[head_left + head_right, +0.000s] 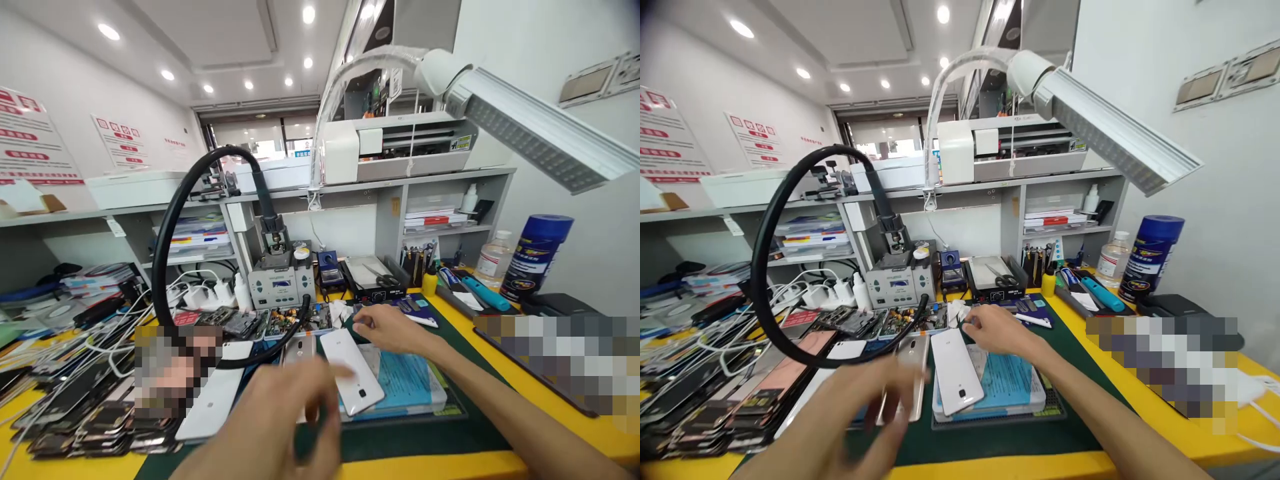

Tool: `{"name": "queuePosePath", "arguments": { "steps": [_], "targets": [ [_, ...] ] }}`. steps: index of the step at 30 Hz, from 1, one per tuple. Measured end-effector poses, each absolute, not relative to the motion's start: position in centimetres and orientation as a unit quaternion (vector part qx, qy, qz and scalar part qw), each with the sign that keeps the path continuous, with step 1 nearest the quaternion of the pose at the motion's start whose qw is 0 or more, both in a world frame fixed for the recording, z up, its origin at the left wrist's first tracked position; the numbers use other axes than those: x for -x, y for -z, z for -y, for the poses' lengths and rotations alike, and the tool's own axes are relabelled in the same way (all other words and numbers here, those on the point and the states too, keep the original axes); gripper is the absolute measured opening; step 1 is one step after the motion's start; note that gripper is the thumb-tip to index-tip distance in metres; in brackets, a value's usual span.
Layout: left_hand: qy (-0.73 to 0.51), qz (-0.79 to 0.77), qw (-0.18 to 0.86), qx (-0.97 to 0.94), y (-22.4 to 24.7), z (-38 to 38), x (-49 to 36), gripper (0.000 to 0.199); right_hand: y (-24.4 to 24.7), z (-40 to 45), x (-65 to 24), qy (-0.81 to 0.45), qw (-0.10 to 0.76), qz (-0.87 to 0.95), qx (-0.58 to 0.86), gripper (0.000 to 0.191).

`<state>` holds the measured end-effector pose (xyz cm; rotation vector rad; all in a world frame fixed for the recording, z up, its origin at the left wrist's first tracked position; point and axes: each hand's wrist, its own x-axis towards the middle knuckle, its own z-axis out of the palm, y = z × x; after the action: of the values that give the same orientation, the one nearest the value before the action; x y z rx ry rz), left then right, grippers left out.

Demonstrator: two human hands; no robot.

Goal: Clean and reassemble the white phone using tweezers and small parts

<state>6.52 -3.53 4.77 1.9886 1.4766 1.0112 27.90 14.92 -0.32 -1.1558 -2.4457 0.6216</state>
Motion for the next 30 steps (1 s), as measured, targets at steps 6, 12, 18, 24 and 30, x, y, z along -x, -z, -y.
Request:
{"name": "queuePosePath", "arguments": {
  "steps": [6,12,18,24,30],
  "targets": [
    [-0.312,-0.598,0.279,-0.683,1.3,-7.9,-4.7,0.066,2.0,-15.4,-27.1,-0.305,0.168,0.855,0.385,0.074],
    [-0.351,-0.573,0.346,-0.655,2.8,-8.3,-6.2,0.062,3.8,-15.2,-26.1,-0.405,0.267,0.773,0.408,0.081],
    [-0.42,-0.551,0.402,-0.599,1.9,-9.8,-6.7,0.06,2.3,-15.5,-26.4,-0.58,0.298,0.661,0.373,0.035],
    [-0.467,-0.522,0.415,-0.58,-0.7,-9.6,-8.9,0.061,0.2,-14.8,-27.2,-0.611,0.445,0.568,0.326,0.036],
    [-0.407,-0.587,0.181,-0.676,0.3,-9.3,-11.6,0.078,0.5,-14.1,-27.3,-0.575,0.529,0.54,0.314,0.037]
  ]
}}
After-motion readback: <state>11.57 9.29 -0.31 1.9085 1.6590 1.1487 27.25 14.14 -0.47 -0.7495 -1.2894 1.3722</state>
